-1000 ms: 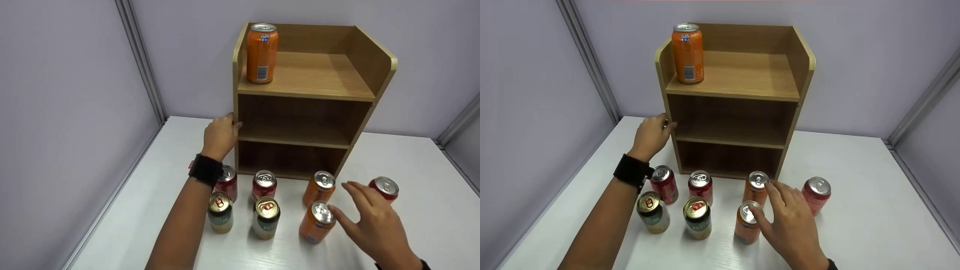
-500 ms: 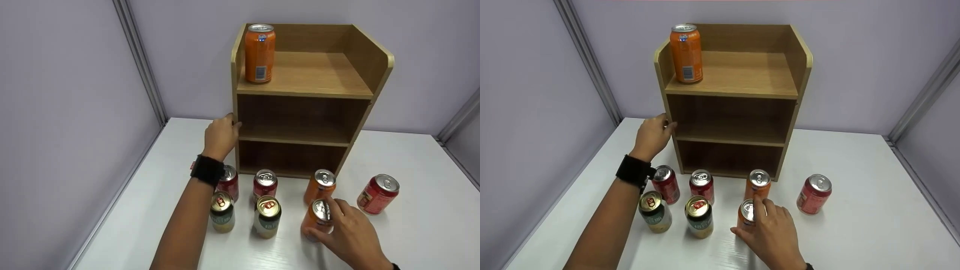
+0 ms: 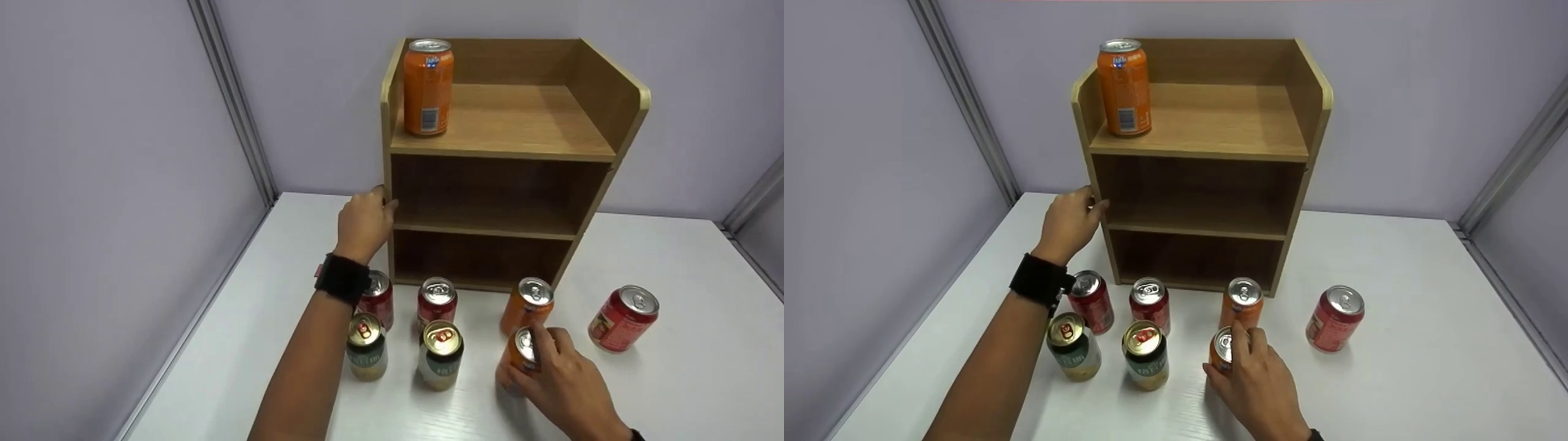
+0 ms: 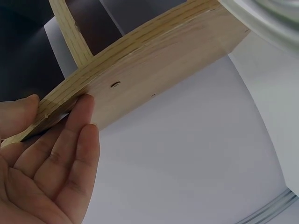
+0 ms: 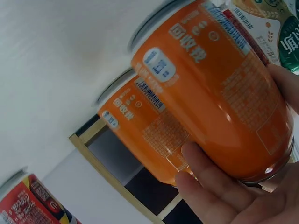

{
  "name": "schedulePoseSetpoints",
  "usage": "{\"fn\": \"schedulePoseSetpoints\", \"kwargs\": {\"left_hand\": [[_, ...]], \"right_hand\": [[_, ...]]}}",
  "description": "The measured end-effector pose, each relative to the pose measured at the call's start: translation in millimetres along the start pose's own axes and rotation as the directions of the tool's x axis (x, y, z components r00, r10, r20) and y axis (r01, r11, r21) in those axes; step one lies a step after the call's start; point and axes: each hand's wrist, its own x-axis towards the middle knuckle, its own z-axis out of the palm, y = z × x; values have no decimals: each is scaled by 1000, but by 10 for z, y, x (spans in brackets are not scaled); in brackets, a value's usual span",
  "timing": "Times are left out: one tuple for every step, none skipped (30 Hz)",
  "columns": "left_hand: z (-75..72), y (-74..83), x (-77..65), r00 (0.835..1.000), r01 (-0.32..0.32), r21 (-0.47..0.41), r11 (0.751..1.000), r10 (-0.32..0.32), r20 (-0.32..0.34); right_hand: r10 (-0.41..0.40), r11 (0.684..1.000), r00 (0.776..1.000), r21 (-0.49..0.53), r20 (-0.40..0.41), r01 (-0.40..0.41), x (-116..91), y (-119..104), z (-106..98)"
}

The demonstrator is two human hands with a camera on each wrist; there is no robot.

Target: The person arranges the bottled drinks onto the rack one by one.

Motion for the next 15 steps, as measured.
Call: {"fn": "schedulePoseSetpoints", "kwargs": {"left_hand": [[4,4,2,1000,0,-2,1000,0,2],[6,7,3,1000,1,-4,1000,-1,5],[10,10,4,1000,1,-5,1000,-1,7],[11,11,4,1000,2,-4,1000,-2,8],[12,13,5,1000,2,-2,1000,-2,8],[14,14,5,1000,2,1,1000,-2,8],[14,16,7,1000,2,2,1000,-2,6],[13,17,8,1000,3,5,1000,-3,5],[11,20,9,1000,3,8,1000,-3,4],[9,22,13,1000,2,10,1000,-2,2],[8,25,16,1000,2,10,1000,-2,2],[9,27,21,1000,0,10,1000,0,1],[10,30,26,1000,-2,10,1000,2,0],[12,31,30,1000,-4,13,1000,4,-2],[15,32,33,1000,-8,13,1000,8,-4]], "right_hand": [[7,1000,1000,13,5,-7,-2,0,-13],[15,1000,1000,21,9,-16,0,0,-32],[16,999,1000,29,3,-16,7,1,-54],[16,999,1000,38,-5,-15,19,1,-81],[11,999,1000,46,-25,-10,37,5,-113],[-2,999,999,53,-53,4,64,11,-148],[-17,998,996,59,-83,22,99,18,-191],[-33,997,993,63,-117,41,141,28,-237],[-49,996,988,72,-147,60,189,36,-290],[-61,994,983,77,-171,75,241,40,-349],[-74,992,978,82,-194,92,296,44,-410],[-87,991,973,85,-212,107,353,45,-474],[-91,989,971,91,-223,114,408,39,-541],[-96,988,967,92,-234,121,460,31,-607],[-108,987,963,89,-245,134,511,21,-673]]}}
